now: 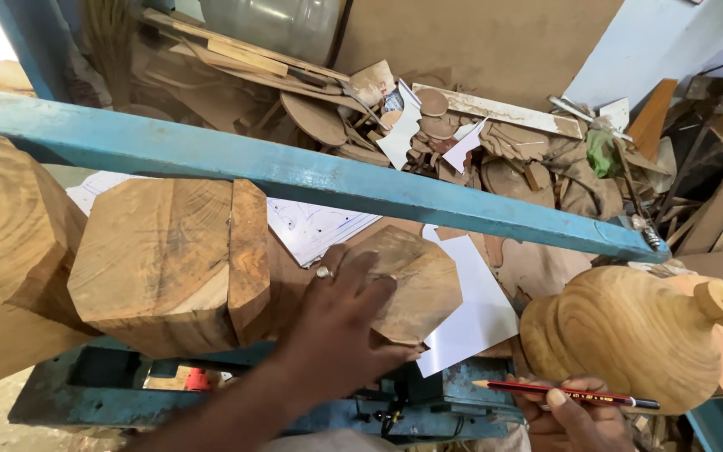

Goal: The person holds a rough wooden block on a blue metal frame and uses a red pencil to draw lines across its end face. They rotate the block to reach different sides and continue marking lines on the wood surfaces.

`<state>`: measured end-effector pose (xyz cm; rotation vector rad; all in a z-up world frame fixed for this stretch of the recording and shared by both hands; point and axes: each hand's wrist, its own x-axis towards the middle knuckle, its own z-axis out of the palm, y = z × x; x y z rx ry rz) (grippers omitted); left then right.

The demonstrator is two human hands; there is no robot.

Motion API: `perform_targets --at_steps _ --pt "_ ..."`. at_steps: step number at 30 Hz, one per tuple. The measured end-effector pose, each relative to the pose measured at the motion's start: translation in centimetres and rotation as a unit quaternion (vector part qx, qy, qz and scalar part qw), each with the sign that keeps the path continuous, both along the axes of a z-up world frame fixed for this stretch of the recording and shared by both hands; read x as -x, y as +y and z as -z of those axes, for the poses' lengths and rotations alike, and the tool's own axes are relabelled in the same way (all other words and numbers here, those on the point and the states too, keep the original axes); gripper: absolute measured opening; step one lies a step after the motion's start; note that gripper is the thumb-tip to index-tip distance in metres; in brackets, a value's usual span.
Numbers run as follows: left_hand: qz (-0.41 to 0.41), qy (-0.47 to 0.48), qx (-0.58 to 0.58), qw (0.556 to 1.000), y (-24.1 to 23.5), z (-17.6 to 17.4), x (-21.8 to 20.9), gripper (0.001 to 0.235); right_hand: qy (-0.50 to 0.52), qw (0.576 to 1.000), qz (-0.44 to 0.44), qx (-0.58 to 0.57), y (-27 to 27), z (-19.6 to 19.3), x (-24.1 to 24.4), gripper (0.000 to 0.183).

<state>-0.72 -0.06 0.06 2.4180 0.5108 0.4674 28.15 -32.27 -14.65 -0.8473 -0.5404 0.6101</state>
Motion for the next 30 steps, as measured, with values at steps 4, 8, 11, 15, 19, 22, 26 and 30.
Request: perform_targets --at_steps 4,8,11,15,19,22,26,30 --pt "0.014 0.038 0.051 0.998 0.8 -0.5 0.7 0.083 0.006 0.998 0.034 0.044 0.1 -0.2 0.2 0.024" --pt "-0.053 0.024 0.082 0.995 -0.2 -0.5 0.4 0.101 0.013 0.997 0.029 0.066 1.0 -1.1 0.7 0.023" --pt "-0.076 0.001 0.148 0.986 -0.3 -0.4 0.2 0.113 0.016 0.998 0.008 0.058 1.6 -2.1 0.9 0.022" --pt "-0.051 -0.081 0.134 0.986 -0.5 1.3 0.2 0.098 0.052 0.983 0.068 0.162 2.4 -3.7 1.4 0.021" --pt "-0.032 -0.112 0.122 0.986 -1.3 3.5 0.4 0.099 0.02 0.997 0.034 0.066 3.9 -4.8 2.0 0.021" --pt "-0.023 -0.165 0.073 0.983 -1.9 4.8 0.9 0.102 0.028 0.989 0.056 0.133 5.6 -6.9 3.2 0.015" --pt "0.013 -0.18 0.036 0.983 -2.9 6.6 1.9 0.101 -0.012 0.997 0.025 0.074 8.5 -10.3 6.2 0.02" --pt "0.041 -0.206 0.014 0.978 -3.4 8.3 2.7 0.096 -0.013 0.994 0.008 0.106 9.1 -9.9 6.4 0.022"
